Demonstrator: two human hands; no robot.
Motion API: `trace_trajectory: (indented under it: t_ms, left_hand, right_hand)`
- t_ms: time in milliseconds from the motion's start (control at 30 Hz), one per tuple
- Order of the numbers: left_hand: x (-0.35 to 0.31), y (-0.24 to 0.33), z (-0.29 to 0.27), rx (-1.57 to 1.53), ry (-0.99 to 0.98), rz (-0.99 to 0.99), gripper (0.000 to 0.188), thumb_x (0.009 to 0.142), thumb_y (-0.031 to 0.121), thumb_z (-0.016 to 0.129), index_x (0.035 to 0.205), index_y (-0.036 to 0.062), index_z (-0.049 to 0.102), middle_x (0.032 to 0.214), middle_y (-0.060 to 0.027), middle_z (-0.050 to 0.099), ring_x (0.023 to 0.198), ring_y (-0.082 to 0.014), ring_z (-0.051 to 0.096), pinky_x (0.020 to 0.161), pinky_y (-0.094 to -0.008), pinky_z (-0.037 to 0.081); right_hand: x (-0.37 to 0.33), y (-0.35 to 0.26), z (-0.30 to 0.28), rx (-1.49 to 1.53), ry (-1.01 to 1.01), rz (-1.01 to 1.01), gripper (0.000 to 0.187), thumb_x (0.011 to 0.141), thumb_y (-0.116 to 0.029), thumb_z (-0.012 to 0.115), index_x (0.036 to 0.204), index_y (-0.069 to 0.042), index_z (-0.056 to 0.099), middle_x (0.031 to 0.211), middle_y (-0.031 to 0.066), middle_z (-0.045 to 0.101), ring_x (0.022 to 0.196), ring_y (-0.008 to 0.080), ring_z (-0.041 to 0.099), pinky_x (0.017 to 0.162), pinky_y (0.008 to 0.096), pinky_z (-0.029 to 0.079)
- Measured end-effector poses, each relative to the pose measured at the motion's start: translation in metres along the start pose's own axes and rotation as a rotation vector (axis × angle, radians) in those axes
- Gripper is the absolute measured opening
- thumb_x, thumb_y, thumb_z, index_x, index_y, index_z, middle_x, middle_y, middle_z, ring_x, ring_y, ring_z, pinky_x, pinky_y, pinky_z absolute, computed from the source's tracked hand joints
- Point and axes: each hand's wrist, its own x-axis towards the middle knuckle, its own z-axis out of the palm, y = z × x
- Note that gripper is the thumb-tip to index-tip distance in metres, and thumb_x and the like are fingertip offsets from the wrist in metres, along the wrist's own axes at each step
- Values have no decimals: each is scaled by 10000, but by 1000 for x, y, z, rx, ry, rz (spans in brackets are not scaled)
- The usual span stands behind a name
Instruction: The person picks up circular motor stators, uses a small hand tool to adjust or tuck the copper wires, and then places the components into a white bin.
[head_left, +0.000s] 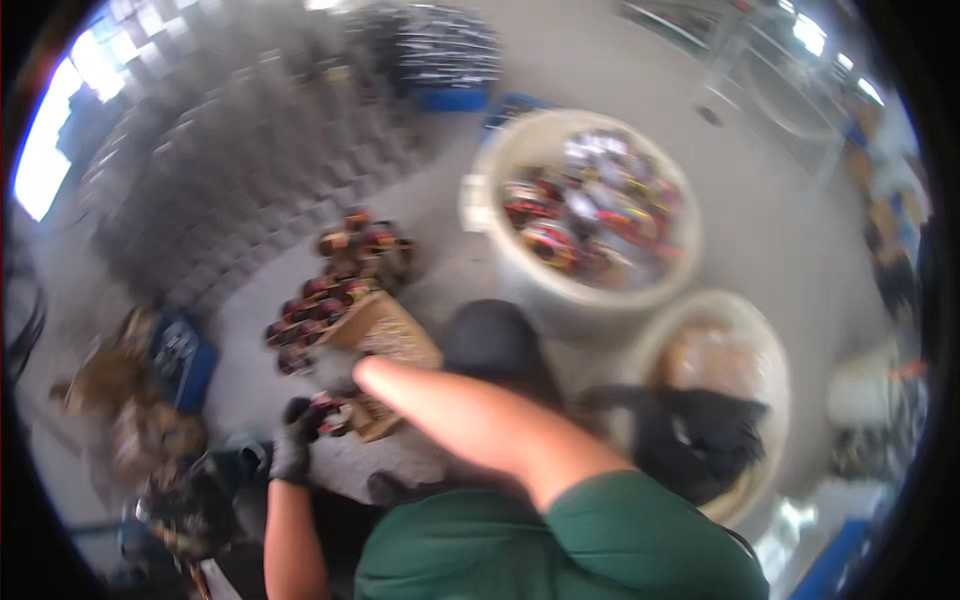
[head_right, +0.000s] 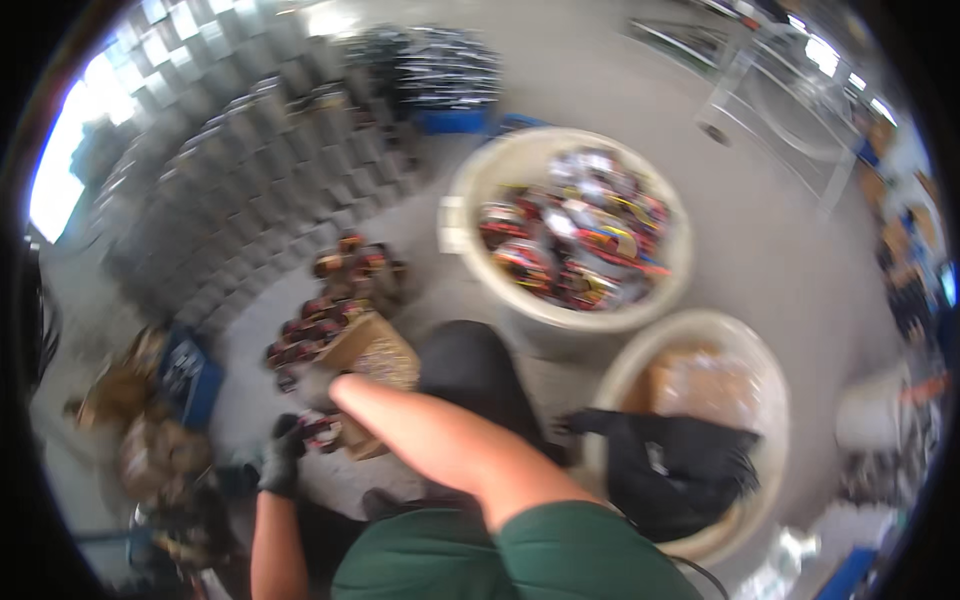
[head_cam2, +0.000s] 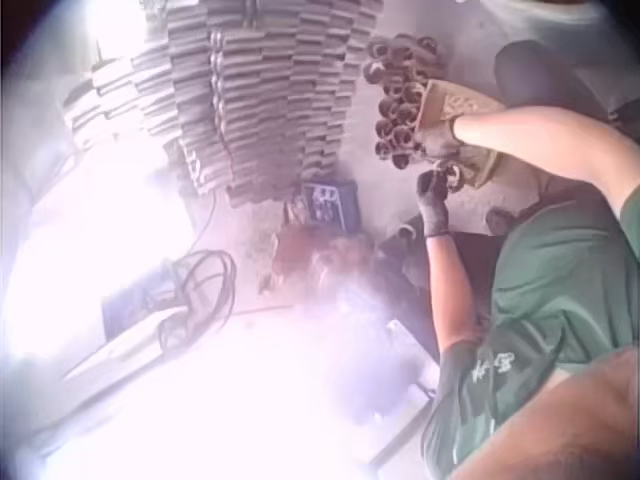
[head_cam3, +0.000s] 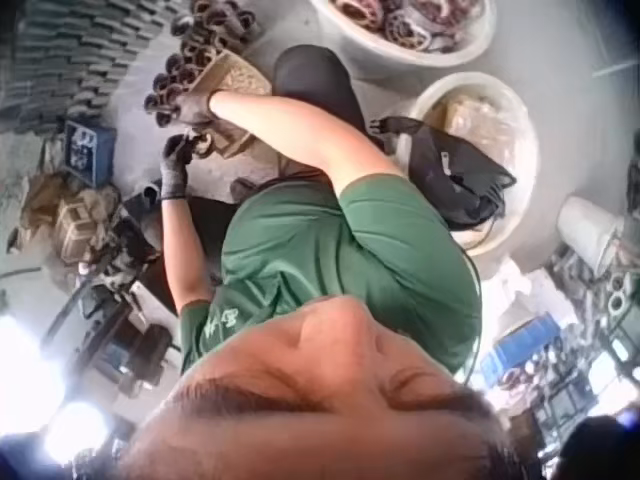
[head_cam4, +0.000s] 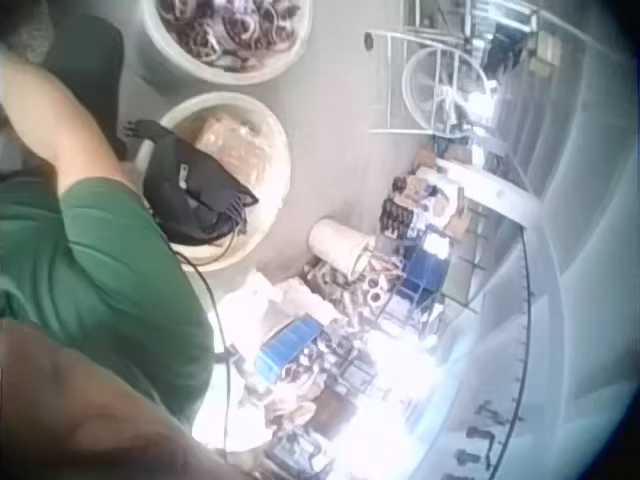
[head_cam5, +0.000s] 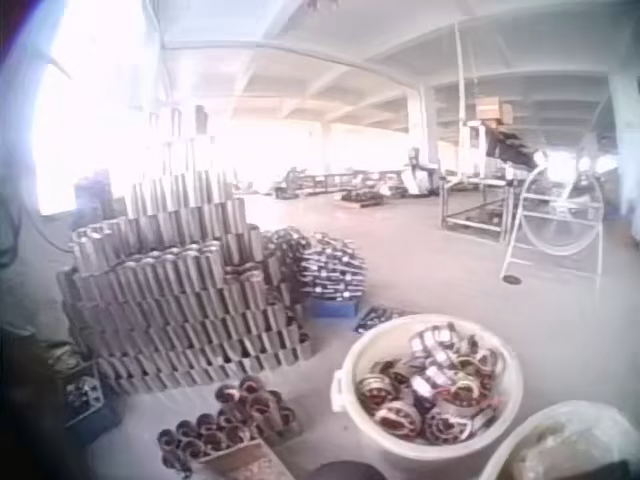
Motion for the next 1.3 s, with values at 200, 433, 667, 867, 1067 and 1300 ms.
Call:
trace_trajectory:
  t_ms: [200,433,667,867,1067,1300]
  left_hand:
    - [-34,84,28,-308,-11,-58,257,955,272,576,1064,49,642,720,37,543,587,-58,448,515,-224,343]
    - [-35,75,16,-451,8,-50,193,923,232,640,990,51,630,716,43,526,560,-46,406,502,-214,323]
    - [-24,71,13,-702,92,9,231,917,247,651,1051,59,641,766,35,574,585,-44,452,529,-197,363]
    - [-18,57,3,-755,164,-4,254,930,287,626,1029,55,658,739,35,570,579,-51,464,522,-200,369]
    - [-15,63,6,-671,154,-65,242,921,277,631,991,48,670,720,33,567,570,-58,475,524,-211,385]
    - [-10,60,14,-806,143,-146,227,899,264,666,973,49,662,711,31,567,572,-68,482,531,-232,411]
  right_hand:
    - [-10,-39,-22,444,28,151,304,851,-80,643,1141,-38,563,846,48,624,735,126,569,658,316,501]
    - [0,-34,-4,881,80,334,427,788,-75,724,1140,-82,482,725,31,555,581,121,546,490,268,444]
    - [-35,-10,2,828,-2,539,426,811,-171,726,1171,-103,507,710,14,566,518,101,490,436,269,389]
    - [-45,-23,5,681,-180,502,587,828,-302,749,1314,-79,505,831,3,574,703,98,536,615,249,440]
    - [-33,-25,-6,383,-351,286,477,846,-304,739,1210,-53,560,780,2,569,675,92,543,619,251,463]
    - [-41,-62,0,846,-275,723,234,905,-245,611,1052,-70,561,557,35,534,371,163,497,339,295,423]
